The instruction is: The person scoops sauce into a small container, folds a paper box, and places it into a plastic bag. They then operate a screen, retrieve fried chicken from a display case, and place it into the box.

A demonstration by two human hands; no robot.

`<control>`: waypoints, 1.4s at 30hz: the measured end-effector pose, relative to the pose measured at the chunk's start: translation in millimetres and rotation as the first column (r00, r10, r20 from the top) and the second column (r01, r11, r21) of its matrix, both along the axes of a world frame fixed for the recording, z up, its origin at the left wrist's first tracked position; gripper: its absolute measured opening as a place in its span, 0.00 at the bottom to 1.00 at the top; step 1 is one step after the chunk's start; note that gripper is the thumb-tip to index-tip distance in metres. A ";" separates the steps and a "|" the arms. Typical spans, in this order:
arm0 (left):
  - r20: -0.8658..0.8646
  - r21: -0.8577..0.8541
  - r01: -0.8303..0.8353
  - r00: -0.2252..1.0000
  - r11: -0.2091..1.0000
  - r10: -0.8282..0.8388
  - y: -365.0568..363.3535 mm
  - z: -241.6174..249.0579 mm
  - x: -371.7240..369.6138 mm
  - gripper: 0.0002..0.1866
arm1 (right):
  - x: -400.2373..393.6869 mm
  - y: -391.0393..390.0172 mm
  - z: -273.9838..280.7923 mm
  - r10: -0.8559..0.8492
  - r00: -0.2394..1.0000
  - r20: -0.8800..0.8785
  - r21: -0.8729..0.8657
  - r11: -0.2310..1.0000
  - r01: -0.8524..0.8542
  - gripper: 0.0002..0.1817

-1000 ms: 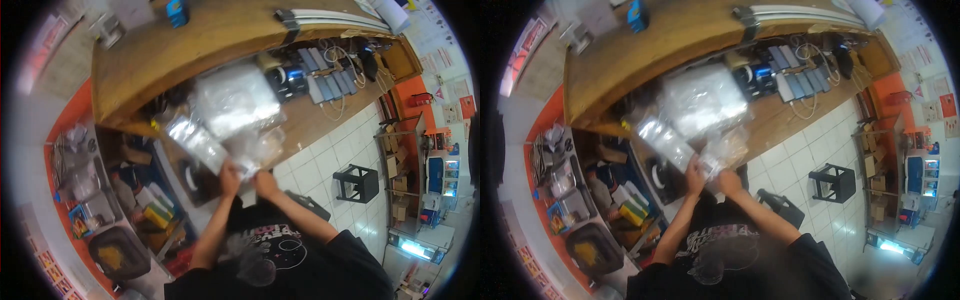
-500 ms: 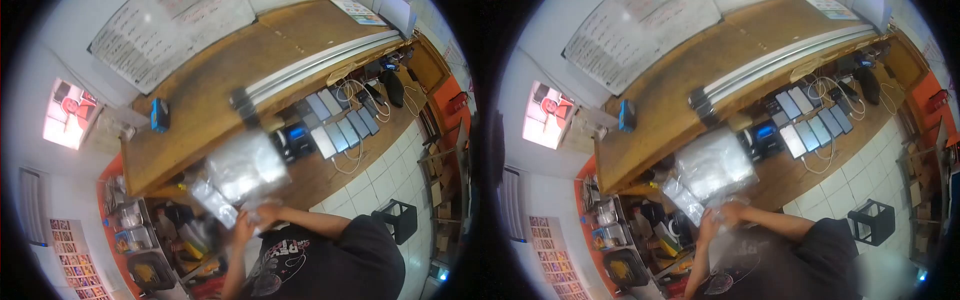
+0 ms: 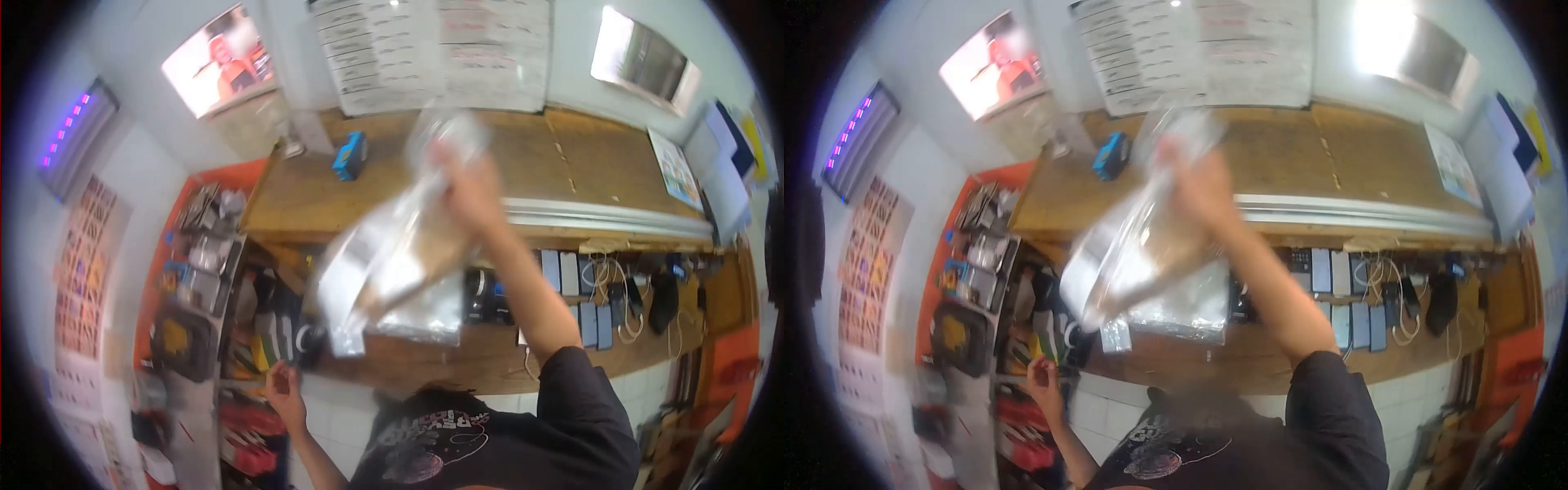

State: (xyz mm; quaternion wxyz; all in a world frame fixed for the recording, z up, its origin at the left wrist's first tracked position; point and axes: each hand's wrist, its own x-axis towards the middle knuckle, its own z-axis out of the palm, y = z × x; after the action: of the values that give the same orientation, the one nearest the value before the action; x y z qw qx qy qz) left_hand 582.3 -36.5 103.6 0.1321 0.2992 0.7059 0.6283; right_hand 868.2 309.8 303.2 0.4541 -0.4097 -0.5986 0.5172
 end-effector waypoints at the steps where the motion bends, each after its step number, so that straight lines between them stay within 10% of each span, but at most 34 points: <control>1: 0.003 -0.027 0.048 0.999 0.998 -0.048 -6.8 -8.4 4.7 0.13 | 6.2 11.8 24.0 -0.062 0.993 -0.099 -0.040 0.997 0.059 0.22; 5: 0.015 -0.198 0.133 0.991 0.971 -0.133 -22.9 -20.1 24.0 0.19 | 18.5 99.9 36.0 -0.127 0.939 -0.320 0.077 0.984 0.160 0.22; 13: -0.053 -0.456 0.288 0.936 0.842 -0.349 -71.5 -67.0 16.8 0.31 | 77.8 245.8 -63.9 -0.352 0.893 0.280 0.235 0.927 0.291 0.22; 14: -0.017 -0.477 0.317 0.929 0.820 -0.369 -75.8 -62.4 17.3 0.33 | 127.6 336.4 -110.9 -0.066 0.955 0.289 0.152 0.988 0.023 0.24; 18: 0.145 -0.635 0.251 0.968 0.730 -0.206 -96.0 -60.7 19.1 0.40 | 84.0 213.6 -72.1 -0.071 0.983 0.170 0.214 0.976 0.034 0.42; 21: -0.049 -0.685 0.115 0.978 0.720 -0.203 -127.0 -125.5 15.3 0.40 | 44.6 129.7 -55.9 -0.037 0.978 0.205 0.310 0.950 -0.029 0.41; 24: 0.151 -0.694 0.158 0.986 0.702 -0.072 -178.9 -196.3 14.5 0.34 | -18.4 29.8 -34.9 -0.034 0.967 0.251 0.412 0.908 -0.075 0.35; 30: 0.326 -0.895 0.246 0.930 0.372 0.168 -384.9 -339.1 96.4 0.24 | -117.6 -104.9 -52.8 0.576 0.777 0.253 0.293 0.720 -0.629 0.22; 31: 0.486 -0.837 0.466 0.874 0.288 0.000 -439.6 -394.8 116.2 0.24 | -134.5 -128.4 -52.4 0.652 0.698 0.295 0.262 0.647 -0.716 0.21; 32: 0.575 -0.730 0.313 0.762 0.607 0.299 -471.8 -379.5 146.0 0.20 | -152.7 -150.0 -51.9 0.720 0.607 0.336 0.227 0.564 -0.794 0.20; 34: 0.097 -0.714 0.265 0.954 0.648 -0.283 -542.5 -462.2 188.4 0.12 | -189.4 -196.1 -51.6 0.783 0.546 0.298 0.196 0.510 -0.838 0.20; 37: 0.257 -0.708 0.102 0.959 0.699 0.121 -577.7 -416.1 199.4 0.12 | -256.3 -260.3 -60.7 0.846 0.435 0.308 0.172 0.400 -0.900 0.20; 40: 0.000 -0.998 0.033 0.847 -0.052 0.532 -560.0 -495.2 188.8 0.14 | -341.8 -336.2 -86.5 0.917 0.237 0.320 0.214 0.173 -0.961 0.20; 42: -0.137 -0.925 -0.260 0.908 0.277 0.396 -568.0 -448.0 142.0 0.14 | -399.9 -392.6 -114.6 0.932 0.083 0.352 0.116 0.045 -0.992 0.19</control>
State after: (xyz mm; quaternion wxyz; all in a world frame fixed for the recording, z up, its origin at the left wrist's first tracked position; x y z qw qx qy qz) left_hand 724.3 -604.5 -344.4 0.1873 -0.0191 0.9711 0.1468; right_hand 468.3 -82.9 188.6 -0.0078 0.1363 -0.8310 0.5393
